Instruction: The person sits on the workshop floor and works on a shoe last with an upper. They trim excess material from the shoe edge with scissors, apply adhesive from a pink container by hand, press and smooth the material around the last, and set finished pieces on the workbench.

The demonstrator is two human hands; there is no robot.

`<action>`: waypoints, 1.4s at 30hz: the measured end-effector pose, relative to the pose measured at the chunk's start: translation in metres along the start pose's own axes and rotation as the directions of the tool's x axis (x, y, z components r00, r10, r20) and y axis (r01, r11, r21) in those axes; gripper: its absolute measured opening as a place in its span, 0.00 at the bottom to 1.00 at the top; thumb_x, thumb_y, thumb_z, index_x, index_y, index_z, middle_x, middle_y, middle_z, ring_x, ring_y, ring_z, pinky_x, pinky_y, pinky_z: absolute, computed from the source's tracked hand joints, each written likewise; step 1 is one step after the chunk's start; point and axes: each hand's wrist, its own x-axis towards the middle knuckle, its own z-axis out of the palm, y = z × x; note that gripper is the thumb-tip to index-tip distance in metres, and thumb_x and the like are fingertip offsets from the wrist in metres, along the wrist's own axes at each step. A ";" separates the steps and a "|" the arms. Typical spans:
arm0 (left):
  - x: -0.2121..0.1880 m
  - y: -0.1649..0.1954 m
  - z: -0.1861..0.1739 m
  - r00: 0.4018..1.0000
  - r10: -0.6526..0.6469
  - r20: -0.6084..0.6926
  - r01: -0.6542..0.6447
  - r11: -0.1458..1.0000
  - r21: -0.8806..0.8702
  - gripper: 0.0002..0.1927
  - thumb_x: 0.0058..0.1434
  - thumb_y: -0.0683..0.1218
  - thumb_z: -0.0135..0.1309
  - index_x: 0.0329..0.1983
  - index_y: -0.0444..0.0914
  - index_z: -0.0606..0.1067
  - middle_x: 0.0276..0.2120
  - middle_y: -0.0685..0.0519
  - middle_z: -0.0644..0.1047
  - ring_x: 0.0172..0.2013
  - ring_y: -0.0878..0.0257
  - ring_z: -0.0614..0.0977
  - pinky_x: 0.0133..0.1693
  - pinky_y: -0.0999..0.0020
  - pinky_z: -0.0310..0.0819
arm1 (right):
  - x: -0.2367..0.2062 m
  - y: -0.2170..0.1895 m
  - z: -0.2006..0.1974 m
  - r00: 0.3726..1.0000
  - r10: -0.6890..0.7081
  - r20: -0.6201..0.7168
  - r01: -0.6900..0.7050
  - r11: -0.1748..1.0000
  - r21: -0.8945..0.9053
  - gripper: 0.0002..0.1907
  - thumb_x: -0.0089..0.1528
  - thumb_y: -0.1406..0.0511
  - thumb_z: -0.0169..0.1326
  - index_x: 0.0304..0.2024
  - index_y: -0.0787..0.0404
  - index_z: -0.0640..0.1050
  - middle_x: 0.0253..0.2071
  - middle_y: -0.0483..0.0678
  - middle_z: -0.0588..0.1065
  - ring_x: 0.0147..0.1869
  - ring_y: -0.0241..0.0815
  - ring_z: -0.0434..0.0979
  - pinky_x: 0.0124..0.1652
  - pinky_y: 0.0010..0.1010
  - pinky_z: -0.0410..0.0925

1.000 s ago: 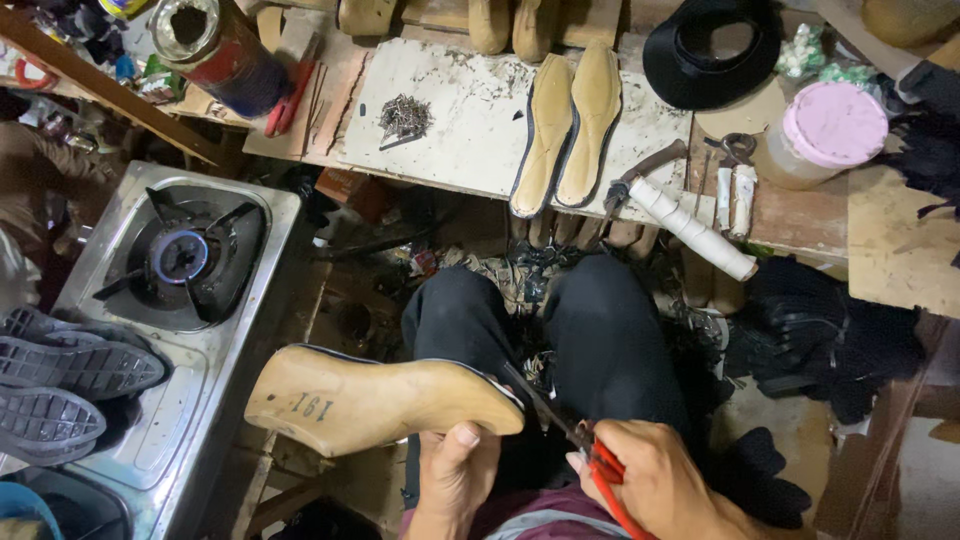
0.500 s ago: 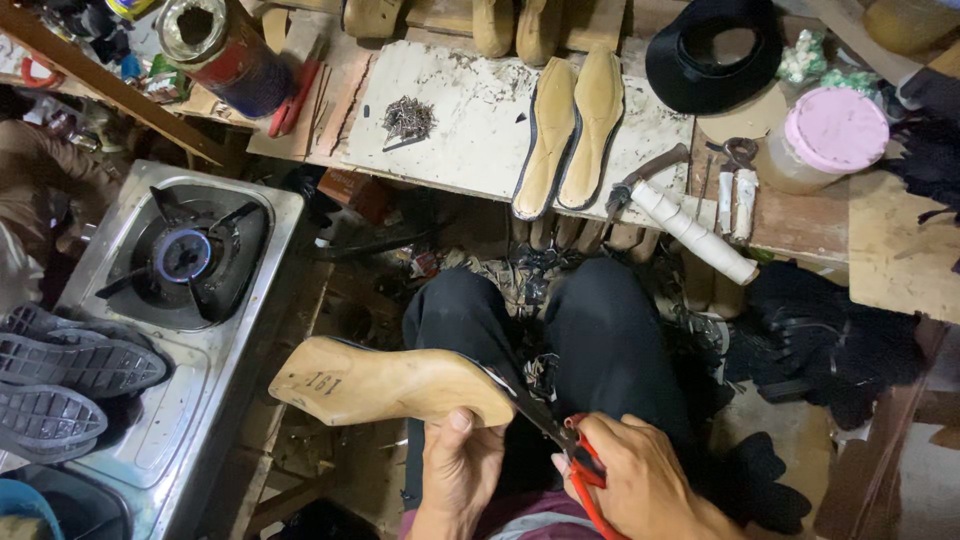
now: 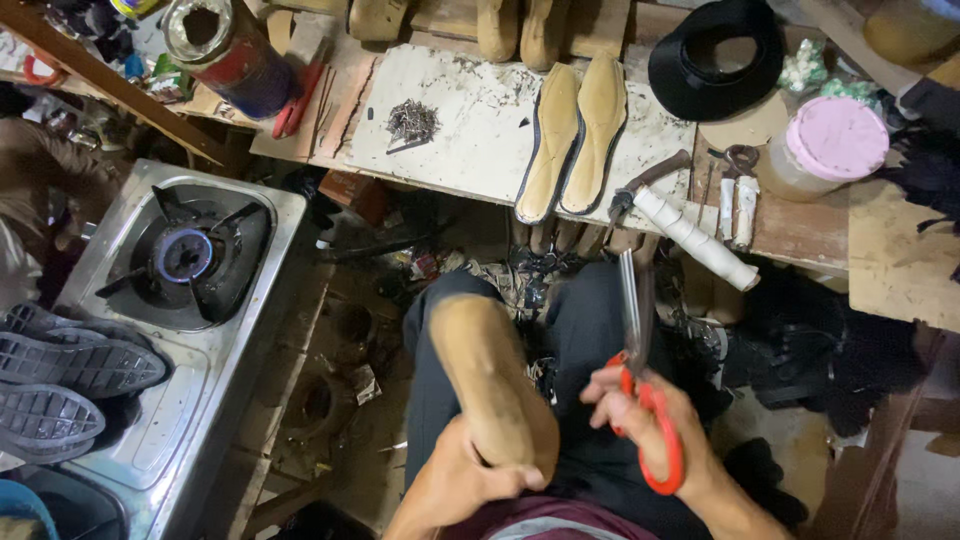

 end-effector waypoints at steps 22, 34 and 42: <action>0.009 -0.019 -0.032 0.798 0.092 -0.595 -0.447 0.752 -0.484 0.21 0.57 0.41 0.61 0.52 0.29 0.74 0.42 0.44 0.81 0.39 0.59 0.83 0.44 0.62 0.79 | -0.028 0.033 0.013 0.942 0.335 0.025 -0.315 0.905 -0.287 0.17 0.58 0.55 0.57 0.36 0.63 0.81 0.22 0.54 0.78 0.24 0.48 0.80 0.29 0.37 0.72; 0.007 -0.007 -0.017 0.948 0.186 -0.259 -0.240 0.951 -0.195 0.14 0.55 0.42 0.64 0.42 0.31 0.79 0.37 0.51 0.81 0.38 0.66 0.80 0.44 0.69 0.77 | -0.020 -0.061 0.034 0.921 -0.236 0.308 0.388 0.604 -0.696 0.23 0.50 0.58 0.67 0.42 0.61 0.76 0.39 0.52 0.76 0.34 0.58 0.75 0.36 0.43 0.67; 0.006 -0.002 -0.010 0.970 0.187 -0.155 -0.221 0.946 -0.239 0.13 0.55 0.40 0.64 0.42 0.31 0.78 0.38 0.51 0.80 0.40 0.66 0.79 0.44 0.70 0.75 | -0.012 -0.064 0.039 0.908 -0.247 0.339 0.417 0.628 -0.657 0.20 0.46 0.61 0.67 0.35 0.61 0.75 0.28 0.51 0.77 0.32 0.55 0.77 0.34 0.42 0.65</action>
